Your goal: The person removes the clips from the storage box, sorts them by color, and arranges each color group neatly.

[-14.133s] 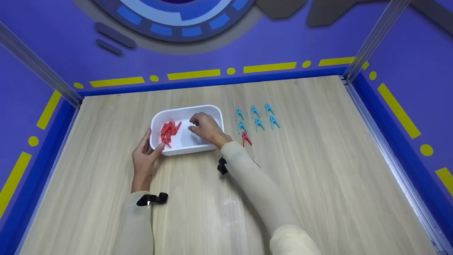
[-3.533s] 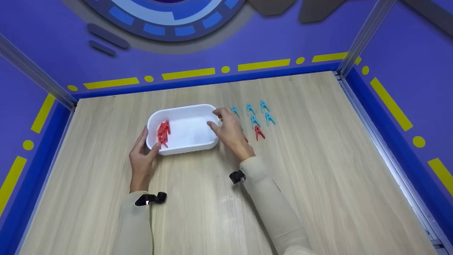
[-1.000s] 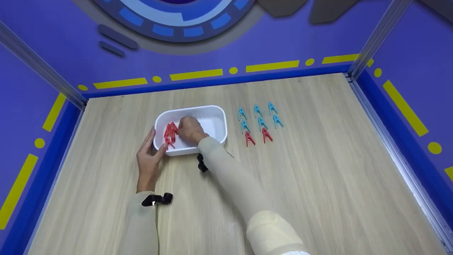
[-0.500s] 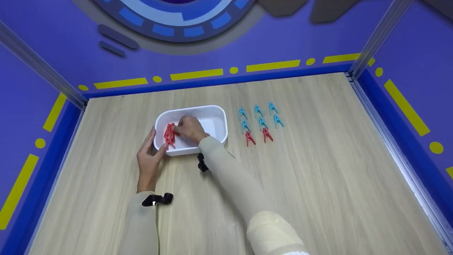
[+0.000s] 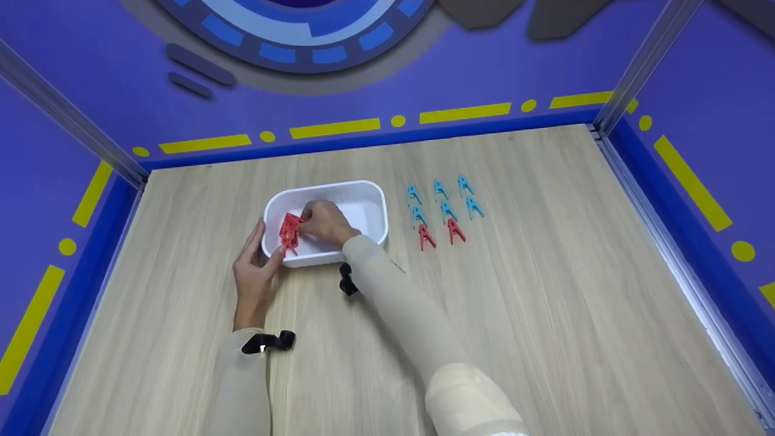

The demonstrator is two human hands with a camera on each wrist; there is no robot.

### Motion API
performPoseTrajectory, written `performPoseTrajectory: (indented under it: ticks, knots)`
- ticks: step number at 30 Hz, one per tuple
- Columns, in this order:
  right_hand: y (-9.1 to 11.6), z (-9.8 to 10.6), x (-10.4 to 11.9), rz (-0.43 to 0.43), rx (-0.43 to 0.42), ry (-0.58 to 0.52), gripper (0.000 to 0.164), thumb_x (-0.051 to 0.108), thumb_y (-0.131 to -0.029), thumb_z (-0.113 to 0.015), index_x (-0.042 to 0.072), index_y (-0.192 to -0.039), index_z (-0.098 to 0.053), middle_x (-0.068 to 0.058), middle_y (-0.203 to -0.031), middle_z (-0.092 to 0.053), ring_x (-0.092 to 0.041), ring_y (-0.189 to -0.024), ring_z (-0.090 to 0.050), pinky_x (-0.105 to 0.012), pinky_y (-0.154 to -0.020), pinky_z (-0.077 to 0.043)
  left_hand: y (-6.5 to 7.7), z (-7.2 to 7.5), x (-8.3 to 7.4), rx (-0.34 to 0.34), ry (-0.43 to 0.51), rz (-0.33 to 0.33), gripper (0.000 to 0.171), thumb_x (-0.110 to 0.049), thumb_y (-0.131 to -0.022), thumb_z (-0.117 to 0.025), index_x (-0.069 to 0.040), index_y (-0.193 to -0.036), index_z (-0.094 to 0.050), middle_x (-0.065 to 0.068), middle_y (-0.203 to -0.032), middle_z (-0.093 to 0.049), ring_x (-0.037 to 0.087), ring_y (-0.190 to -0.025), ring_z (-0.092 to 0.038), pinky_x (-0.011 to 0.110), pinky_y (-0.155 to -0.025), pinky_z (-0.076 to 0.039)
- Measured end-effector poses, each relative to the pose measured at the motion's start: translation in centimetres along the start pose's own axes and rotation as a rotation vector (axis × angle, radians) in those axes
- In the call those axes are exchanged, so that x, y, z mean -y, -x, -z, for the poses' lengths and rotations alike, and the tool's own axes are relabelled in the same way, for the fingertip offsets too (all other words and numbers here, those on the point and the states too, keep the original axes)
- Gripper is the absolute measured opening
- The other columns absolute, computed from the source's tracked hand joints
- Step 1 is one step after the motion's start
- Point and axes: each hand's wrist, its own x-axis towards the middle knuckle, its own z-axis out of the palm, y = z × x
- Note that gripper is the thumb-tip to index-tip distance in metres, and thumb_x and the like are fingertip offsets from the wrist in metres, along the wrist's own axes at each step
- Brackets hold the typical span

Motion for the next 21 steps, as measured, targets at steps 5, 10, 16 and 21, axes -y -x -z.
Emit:
performPoseTrajectory:
  ticks: [5, 10, 16, 21]
  knots:
    - [0.4, 0.7, 0.0, 0.042, -0.045, 0.002, 0.02, 0.014, -0.093, -0.085, -0.001, -0.103, -0.078, -0.009, -0.093, -0.074, -0.014, -0.083, -0.062, -0.025, -0.074, -0.052, 0.0, 0.0, -0.1, 0.004, 0.003, 0.009, 0.073, -0.009, -0.092, -0.084, 0.001, -0.155, -0.05, 0.014, -0.161, -0.048, 0.026, -0.152, -0.04, 0.029, -0.125, -0.03]
    - [1.2, 1.5, 0.0, 0.082, -0.101, 0.021, 0.021, 0.014, -0.092, -0.086, 0.0, -0.106, -0.079, -0.01, -0.095, -0.074, -0.018, -0.088, -0.064, -0.027, -0.079, -0.054, 0.0, 0.0, -0.1, 0.006, 0.005, 0.005, 0.072, -0.008, -0.091, -0.084, 0.002, -0.154, -0.051, 0.014, -0.161, -0.049, 0.026, -0.152, -0.041, 0.029, -0.124, -0.032]
    - [2.9, 2.6, 0.5, 0.054, -0.153, -0.001, 0.023, 0.016, -0.095, -0.083, 0.004, -0.114, -0.08, -0.009, -0.105, -0.071, -0.021, -0.095, -0.064, -0.027, -0.084, -0.057, 0.1, 0.0, -0.2, 0.01, 0.019, 0.029, 0.073, -0.012, -0.092, -0.085, -0.001, -0.156, -0.05, 0.011, -0.163, -0.047, 0.022, -0.153, -0.039, 0.028, -0.124, -0.032]
    - [4.4, 3.4, 0.6, 0.058, -0.208, -0.019, 0.023, 0.019, -0.096, -0.083, 0.005, -0.114, -0.08, -0.008, -0.107, -0.069, -0.02, -0.095, -0.064, -0.027, -0.084, -0.057, 0.2, 0.0, -0.4, 0.015, 0.021, 0.055, 0.074, -0.013, -0.093, -0.085, -0.004, -0.157, -0.05, 0.007, -0.164, -0.047, 0.019, -0.153, -0.038, 0.029, -0.125, -0.031]
